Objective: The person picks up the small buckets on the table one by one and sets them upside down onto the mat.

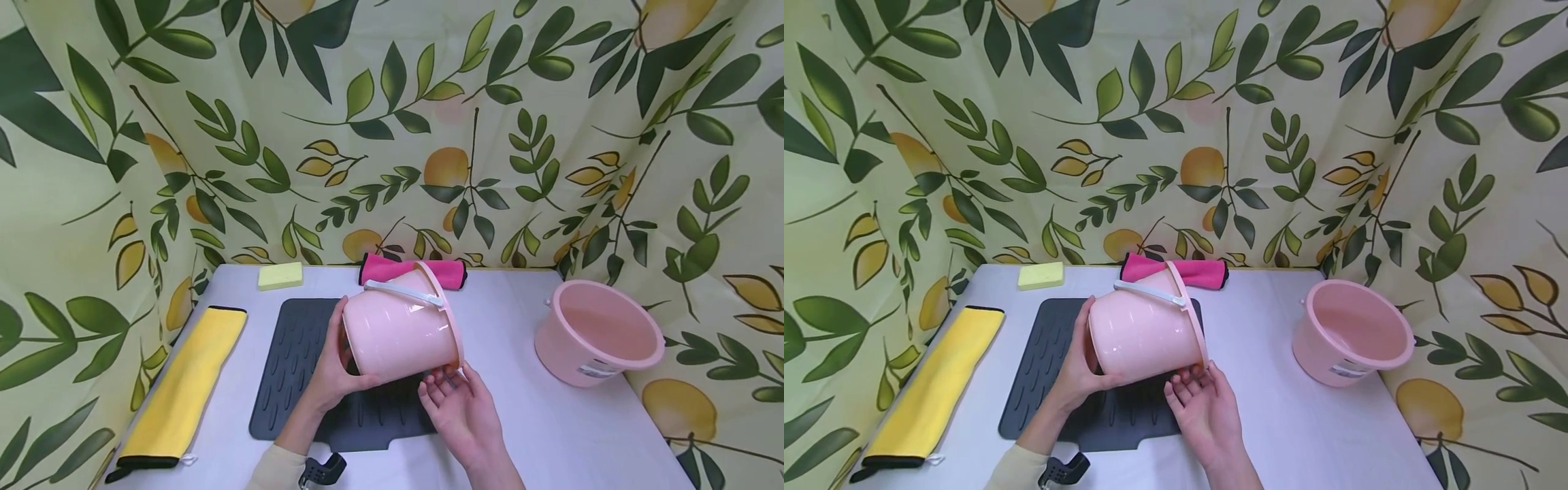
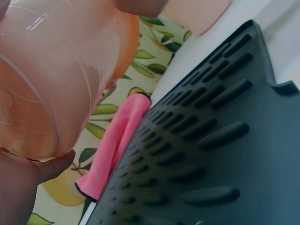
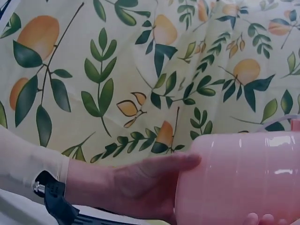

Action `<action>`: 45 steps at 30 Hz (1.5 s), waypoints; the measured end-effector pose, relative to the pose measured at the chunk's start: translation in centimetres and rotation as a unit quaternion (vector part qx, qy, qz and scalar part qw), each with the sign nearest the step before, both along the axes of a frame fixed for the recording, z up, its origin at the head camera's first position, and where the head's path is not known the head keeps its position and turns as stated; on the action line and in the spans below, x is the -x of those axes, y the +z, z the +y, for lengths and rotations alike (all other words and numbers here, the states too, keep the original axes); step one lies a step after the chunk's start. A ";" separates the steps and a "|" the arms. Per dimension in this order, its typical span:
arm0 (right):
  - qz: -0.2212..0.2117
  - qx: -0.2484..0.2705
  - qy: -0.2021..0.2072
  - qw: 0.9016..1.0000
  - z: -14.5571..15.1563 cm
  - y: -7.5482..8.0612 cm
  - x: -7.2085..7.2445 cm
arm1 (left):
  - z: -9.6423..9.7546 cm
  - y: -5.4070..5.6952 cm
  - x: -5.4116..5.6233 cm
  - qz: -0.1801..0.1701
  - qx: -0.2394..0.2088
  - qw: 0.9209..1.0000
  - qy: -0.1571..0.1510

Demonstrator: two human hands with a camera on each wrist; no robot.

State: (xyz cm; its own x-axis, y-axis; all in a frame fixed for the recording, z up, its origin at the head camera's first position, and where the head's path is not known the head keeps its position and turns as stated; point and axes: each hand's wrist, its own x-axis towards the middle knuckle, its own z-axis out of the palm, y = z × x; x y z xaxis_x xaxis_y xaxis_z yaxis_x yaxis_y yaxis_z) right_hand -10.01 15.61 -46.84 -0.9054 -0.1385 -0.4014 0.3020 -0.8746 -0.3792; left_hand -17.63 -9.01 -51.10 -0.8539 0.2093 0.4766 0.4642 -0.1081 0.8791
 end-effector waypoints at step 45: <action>0.007 0.140 -0.173 0.975 12.0 -1.1 -0.1 | -16.4 4.9 -2.9 -0.006 0.154 0.970 0.189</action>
State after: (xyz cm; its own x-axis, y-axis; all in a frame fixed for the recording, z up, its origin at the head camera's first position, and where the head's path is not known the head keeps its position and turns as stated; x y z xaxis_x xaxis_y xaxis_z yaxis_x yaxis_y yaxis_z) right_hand -9.87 27.65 -47.94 -0.9225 0.0740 -0.3788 -0.0333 -0.9930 -0.1129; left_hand -14.74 -25.39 -46.17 -0.9023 0.0102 0.4310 0.4091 0.3358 0.8484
